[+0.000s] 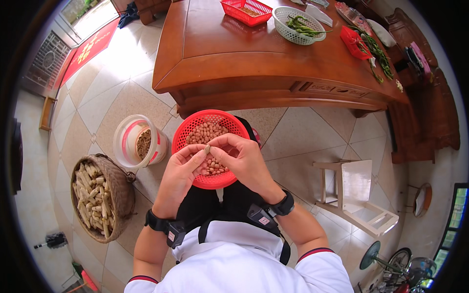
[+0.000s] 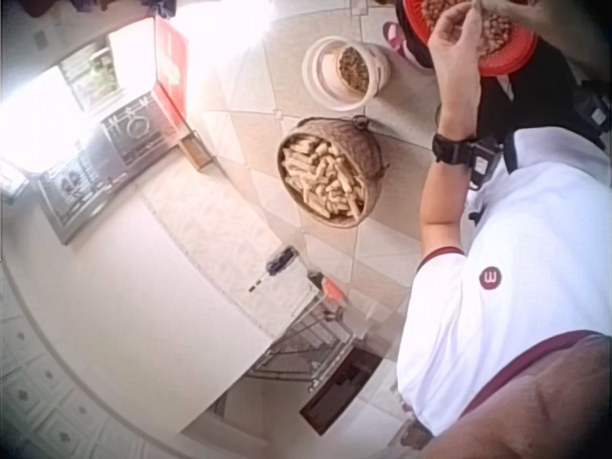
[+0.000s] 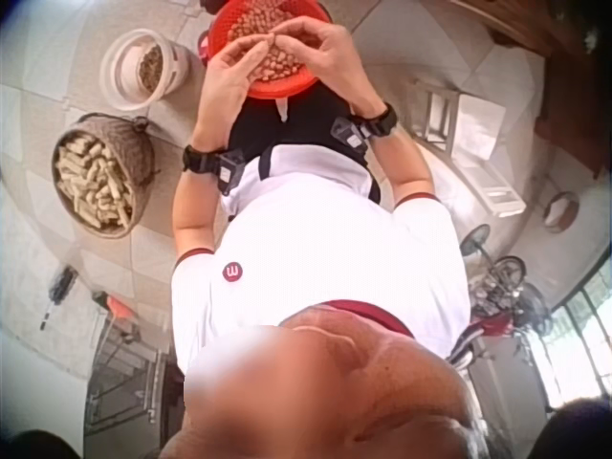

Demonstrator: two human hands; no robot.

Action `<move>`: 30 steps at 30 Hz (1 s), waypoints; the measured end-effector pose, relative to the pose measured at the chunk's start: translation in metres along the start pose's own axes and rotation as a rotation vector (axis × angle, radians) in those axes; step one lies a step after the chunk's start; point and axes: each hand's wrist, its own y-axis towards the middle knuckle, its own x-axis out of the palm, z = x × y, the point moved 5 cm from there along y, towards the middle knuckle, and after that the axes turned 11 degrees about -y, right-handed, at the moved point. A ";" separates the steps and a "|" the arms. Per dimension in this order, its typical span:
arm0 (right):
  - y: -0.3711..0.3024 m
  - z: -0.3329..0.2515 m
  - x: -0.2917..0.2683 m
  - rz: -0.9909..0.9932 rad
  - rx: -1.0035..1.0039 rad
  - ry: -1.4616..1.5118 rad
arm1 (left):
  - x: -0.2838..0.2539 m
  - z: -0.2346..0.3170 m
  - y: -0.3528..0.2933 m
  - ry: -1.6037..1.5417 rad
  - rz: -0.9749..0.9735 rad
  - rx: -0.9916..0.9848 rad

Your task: The person is peeling the skin off of peanuts by hand.

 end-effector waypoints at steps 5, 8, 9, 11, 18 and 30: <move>-0.002 -0.002 -0.001 -0.003 -0.010 -0.076 | 0.004 0.003 -0.002 0.072 0.005 0.030; -0.002 -0.004 -0.001 0.006 -0.016 -0.095 | 0.005 0.004 -0.003 0.107 -0.001 0.034; -0.002 -0.004 0.000 0.004 -0.002 -0.075 | 0.005 0.004 -0.003 0.106 -0.009 0.030; -0.003 -0.005 0.001 0.001 0.012 -0.055 | 0.004 0.003 -0.003 0.105 -0.018 0.027; -0.004 -0.008 0.003 -0.004 -0.016 -0.120 | 0.001 -0.003 -0.002 0.042 -0.037 0.010; -0.003 -0.005 0.004 0.004 0.038 0.061 | -0.004 -0.009 0.000 -0.198 -0.089 -0.088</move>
